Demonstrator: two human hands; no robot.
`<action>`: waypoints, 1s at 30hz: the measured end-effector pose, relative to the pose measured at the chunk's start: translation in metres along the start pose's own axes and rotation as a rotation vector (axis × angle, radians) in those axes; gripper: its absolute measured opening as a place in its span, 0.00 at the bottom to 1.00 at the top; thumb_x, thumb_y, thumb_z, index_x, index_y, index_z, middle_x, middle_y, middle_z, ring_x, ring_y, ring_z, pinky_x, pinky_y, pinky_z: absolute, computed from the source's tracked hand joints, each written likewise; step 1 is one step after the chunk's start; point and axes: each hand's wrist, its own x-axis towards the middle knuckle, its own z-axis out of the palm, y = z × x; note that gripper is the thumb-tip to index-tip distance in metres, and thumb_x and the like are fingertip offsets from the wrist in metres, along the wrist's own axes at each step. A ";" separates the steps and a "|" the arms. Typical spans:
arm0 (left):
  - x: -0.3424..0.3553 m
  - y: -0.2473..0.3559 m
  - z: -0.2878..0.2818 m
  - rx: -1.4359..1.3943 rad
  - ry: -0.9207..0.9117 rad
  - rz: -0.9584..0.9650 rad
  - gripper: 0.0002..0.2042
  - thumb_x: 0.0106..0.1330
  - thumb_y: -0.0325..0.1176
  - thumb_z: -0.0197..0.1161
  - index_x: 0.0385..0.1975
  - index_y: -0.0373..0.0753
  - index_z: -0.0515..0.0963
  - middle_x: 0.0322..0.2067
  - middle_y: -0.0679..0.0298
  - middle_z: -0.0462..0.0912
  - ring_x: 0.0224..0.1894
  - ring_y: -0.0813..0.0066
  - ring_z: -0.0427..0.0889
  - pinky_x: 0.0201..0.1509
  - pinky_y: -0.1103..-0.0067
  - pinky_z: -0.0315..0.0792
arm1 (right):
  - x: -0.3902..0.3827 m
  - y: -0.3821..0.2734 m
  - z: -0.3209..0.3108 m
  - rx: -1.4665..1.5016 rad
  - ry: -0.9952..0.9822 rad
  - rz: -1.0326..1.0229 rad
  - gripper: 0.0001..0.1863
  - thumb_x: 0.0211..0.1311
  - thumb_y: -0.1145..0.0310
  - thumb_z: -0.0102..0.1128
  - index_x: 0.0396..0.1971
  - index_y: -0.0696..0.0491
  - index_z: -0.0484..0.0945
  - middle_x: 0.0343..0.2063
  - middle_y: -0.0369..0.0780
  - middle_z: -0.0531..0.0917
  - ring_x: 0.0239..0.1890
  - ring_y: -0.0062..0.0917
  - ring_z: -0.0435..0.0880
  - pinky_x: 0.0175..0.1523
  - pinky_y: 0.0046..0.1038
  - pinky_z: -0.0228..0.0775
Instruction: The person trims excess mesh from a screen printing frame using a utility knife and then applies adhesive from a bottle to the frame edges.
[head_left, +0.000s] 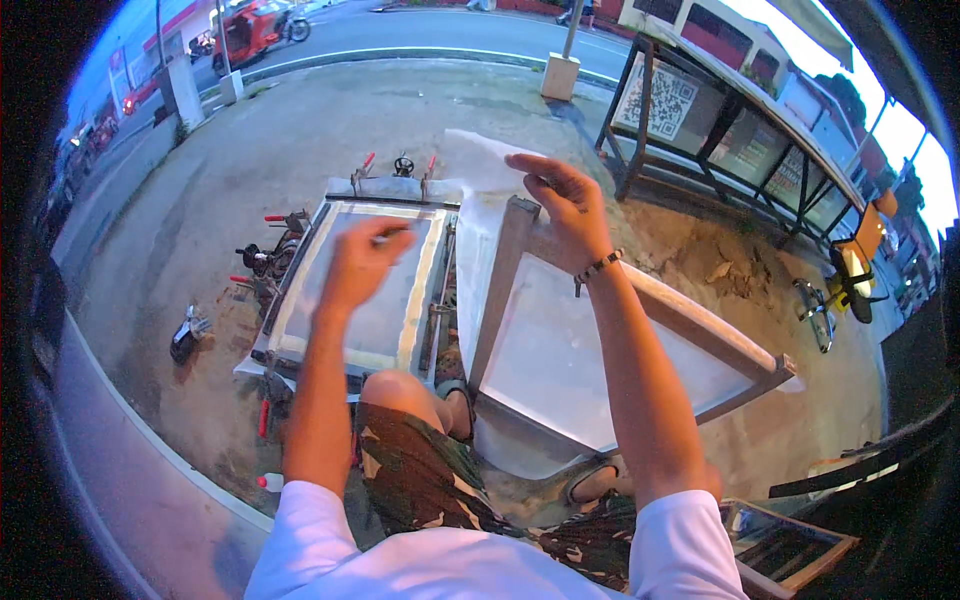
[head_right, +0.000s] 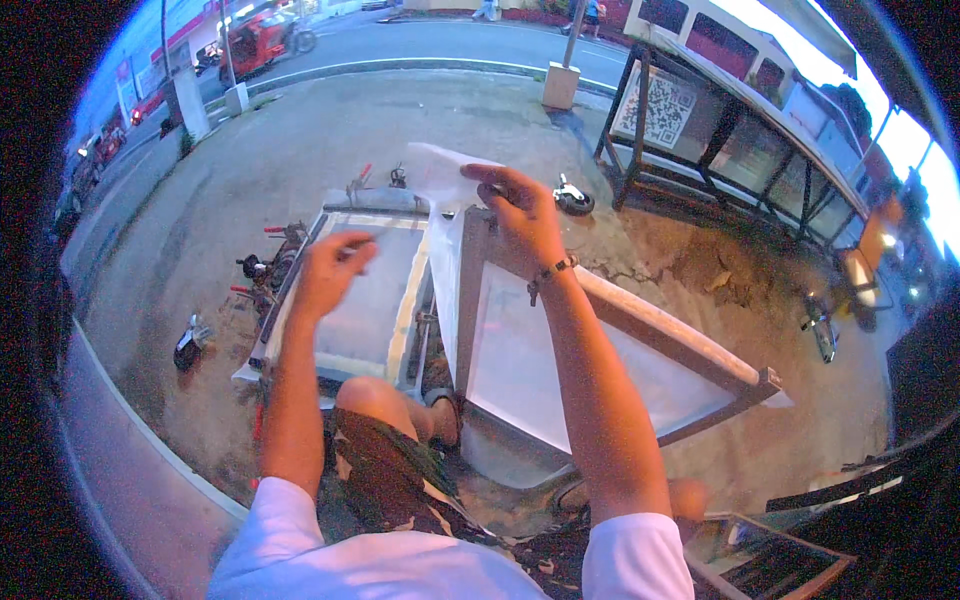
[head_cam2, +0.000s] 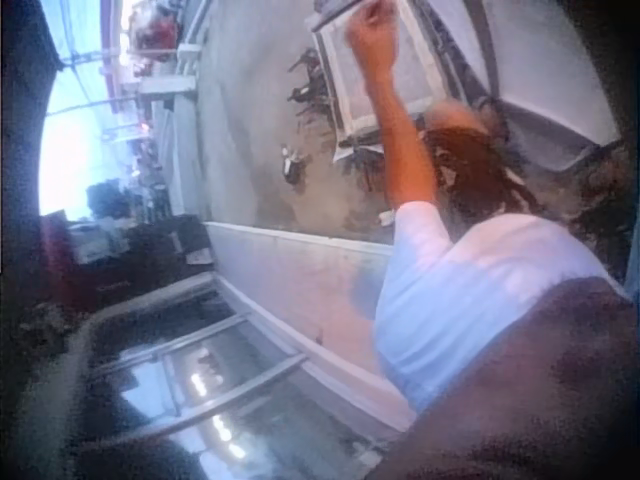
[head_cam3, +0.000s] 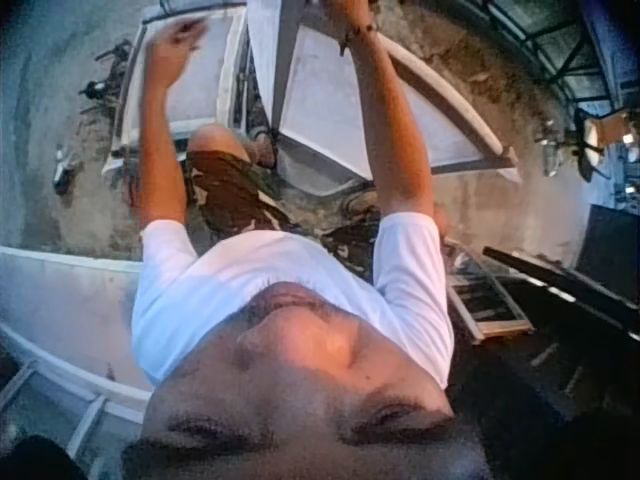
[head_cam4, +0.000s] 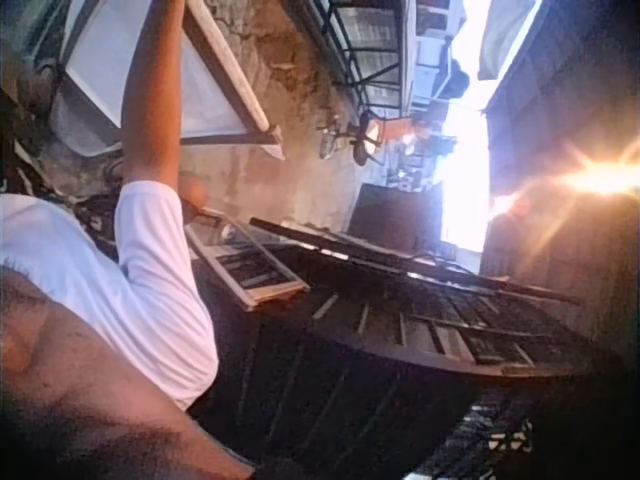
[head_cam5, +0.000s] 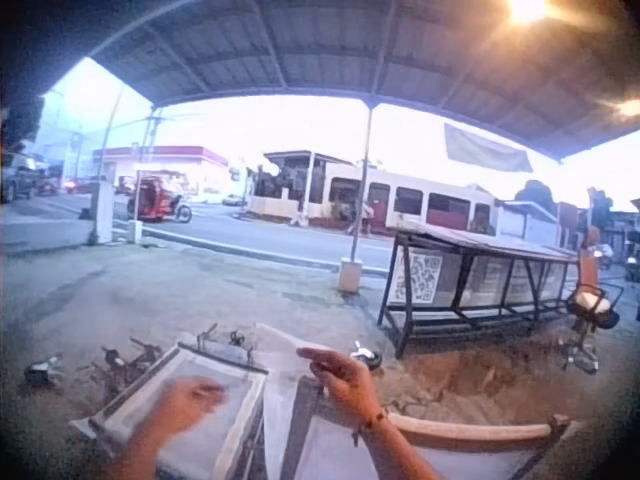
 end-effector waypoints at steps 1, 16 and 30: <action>0.000 0.015 0.014 -0.019 -0.019 0.114 0.12 0.59 0.36 0.67 0.35 0.32 0.81 0.32 0.56 0.84 0.30 0.68 0.83 0.34 0.75 0.75 | 0.000 -0.003 0.003 0.004 -0.016 0.007 0.15 0.63 0.80 0.52 0.48 0.58 0.79 0.49 0.40 0.82 0.54 0.22 0.77 0.61 0.23 0.64; 0.082 -0.031 -0.012 0.869 0.046 -0.020 0.16 0.60 0.45 0.63 0.29 0.35 0.82 0.31 0.47 0.82 0.38 0.48 0.82 0.41 0.61 0.74 | -0.005 -0.002 0.001 -0.038 0.035 -0.107 0.15 0.61 0.81 0.49 0.46 0.59 0.80 0.44 0.39 0.84 0.47 0.19 0.80 0.53 0.22 0.69; 0.041 0.066 0.039 -0.261 -0.164 0.074 0.18 0.52 0.37 0.75 0.40 0.37 0.81 0.36 0.64 0.83 0.38 0.78 0.79 0.45 0.80 0.71 | -0.001 0.016 -0.006 0.102 0.526 -0.086 0.21 0.68 0.67 0.50 0.58 0.57 0.70 0.54 0.40 0.77 0.38 0.20 0.78 0.44 0.22 0.70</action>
